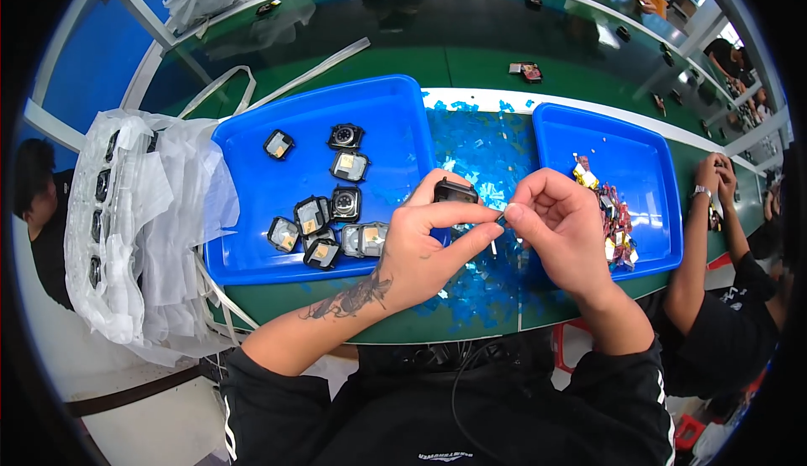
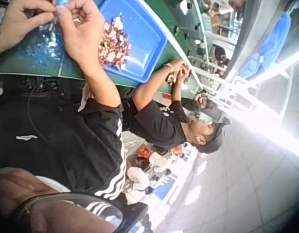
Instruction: Manual assembly and sorting of small electronic components on a factory assembly line.
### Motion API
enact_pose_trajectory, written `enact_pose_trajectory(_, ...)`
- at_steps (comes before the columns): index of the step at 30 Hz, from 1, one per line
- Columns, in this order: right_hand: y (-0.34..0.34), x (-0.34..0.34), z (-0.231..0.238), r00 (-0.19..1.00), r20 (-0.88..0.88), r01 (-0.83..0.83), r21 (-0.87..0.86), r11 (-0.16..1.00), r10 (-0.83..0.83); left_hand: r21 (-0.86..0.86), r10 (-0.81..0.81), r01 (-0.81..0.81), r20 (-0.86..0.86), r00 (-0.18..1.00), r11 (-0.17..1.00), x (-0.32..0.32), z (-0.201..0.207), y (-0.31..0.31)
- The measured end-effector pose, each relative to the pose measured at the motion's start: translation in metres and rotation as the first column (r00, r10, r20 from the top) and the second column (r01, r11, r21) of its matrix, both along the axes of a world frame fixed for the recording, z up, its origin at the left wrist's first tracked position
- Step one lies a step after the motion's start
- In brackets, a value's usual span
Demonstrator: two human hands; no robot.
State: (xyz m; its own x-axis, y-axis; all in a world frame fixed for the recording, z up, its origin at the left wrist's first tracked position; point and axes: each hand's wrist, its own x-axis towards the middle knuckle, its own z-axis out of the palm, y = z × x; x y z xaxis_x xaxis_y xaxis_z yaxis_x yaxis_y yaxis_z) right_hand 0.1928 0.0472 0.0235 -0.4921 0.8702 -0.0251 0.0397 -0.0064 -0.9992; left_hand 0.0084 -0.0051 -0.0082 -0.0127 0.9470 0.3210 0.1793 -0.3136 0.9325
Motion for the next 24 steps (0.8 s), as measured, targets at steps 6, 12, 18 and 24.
enact_pose_trajectory(6, -0.004, -0.008, -0.005, 0.945, 0.227, 0.021, 0.677, 0.736, -0.236, 0.033, 0.05, -0.049, -0.044, 0.998, 0.998, 0.003, -0.002, 0.0)
enact_pose_trajectory(12, -0.005, -0.013, -0.009, 0.903, 0.228, -0.038, 0.886, 0.461, -0.364, -0.002, 0.09, -0.09, -0.01, 0.996, 0.996, 0.004, -0.002, 0.0)
enact_pose_trajectory(18, -0.028, 0.003, -0.002, 0.901, 0.37, -0.166, 0.778, 0.606, -0.227, -0.089, 0.089, -0.085, 0.038, 0.995, 0.992, 0.002, -0.005, 0.003)
enact_pose_trajectory(24, -0.019, 0.013, 0.001, 0.987, 0.158, -0.009, 0.22, 0.975, -0.026, -0.289, -0.143, 0.242, 0.324, 0.935, 0.926, -0.002, 0.002, 0.004)
